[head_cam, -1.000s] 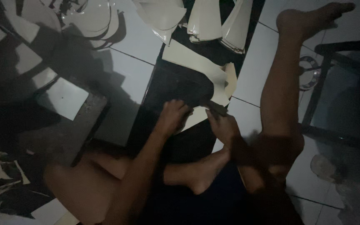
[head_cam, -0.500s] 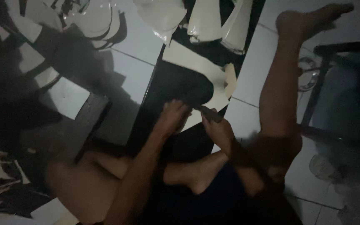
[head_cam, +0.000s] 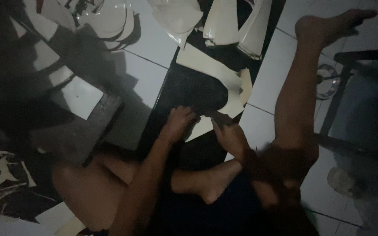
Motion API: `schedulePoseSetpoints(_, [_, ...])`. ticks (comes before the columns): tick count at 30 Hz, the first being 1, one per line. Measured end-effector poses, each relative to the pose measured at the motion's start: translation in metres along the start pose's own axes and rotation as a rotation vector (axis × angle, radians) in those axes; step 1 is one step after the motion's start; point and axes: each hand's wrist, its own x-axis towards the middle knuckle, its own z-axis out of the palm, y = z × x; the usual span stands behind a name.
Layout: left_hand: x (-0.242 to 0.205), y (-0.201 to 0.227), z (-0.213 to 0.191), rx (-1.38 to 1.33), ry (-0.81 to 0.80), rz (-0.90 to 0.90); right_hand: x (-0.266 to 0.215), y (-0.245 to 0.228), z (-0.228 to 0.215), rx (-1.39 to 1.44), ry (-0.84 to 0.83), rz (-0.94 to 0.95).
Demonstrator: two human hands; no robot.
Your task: The person sits on the floor and uses a knife to cut a light-colored sheet of material into a U-shaped piece. They repeatedly trim the edges, flip the piece, and align it with a dark template on a black mat. Cut scraps accumulate nearby.
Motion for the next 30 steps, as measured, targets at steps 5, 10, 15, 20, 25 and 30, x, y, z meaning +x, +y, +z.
schedulePoseSetpoints(5, [-0.013, -0.002, 0.003, -0.063, 0.124, 0.076, -0.011, -0.007, 0.011, 0.052, -0.038, 0.011])
schedulePoseSetpoints(10, [-0.008, 0.003, -0.004, -0.058, 0.034, 0.0, -0.01, -0.012, 0.01, 0.129, -0.062, 0.105])
schedulePoseSetpoints(15, [-0.016, -0.006, -0.006, -0.007, -0.018, -0.005, -0.01, -0.011, 0.01, 0.031, -0.14, 0.22])
schedulePoseSetpoints(20, [-0.021, -0.015, -0.012, -0.026, 0.045, 0.041, -0.004, -0.018, 0.002, 0.036, -0.036, -0.018])
schedulePoseSetpoints(25, [-0.029, -0.024, 0.012, 0.003, -0.098, -0.058, -0.019, -0.006, 0.024, -0.146, -0.152, 0.083])
schedulePoseSetpoints(30, [-0.014, -0.024, 0.004, 0.023, -0.133, -0.091, -0.003, 0.002, 0.025, 0.081, -0.045, -0.04])
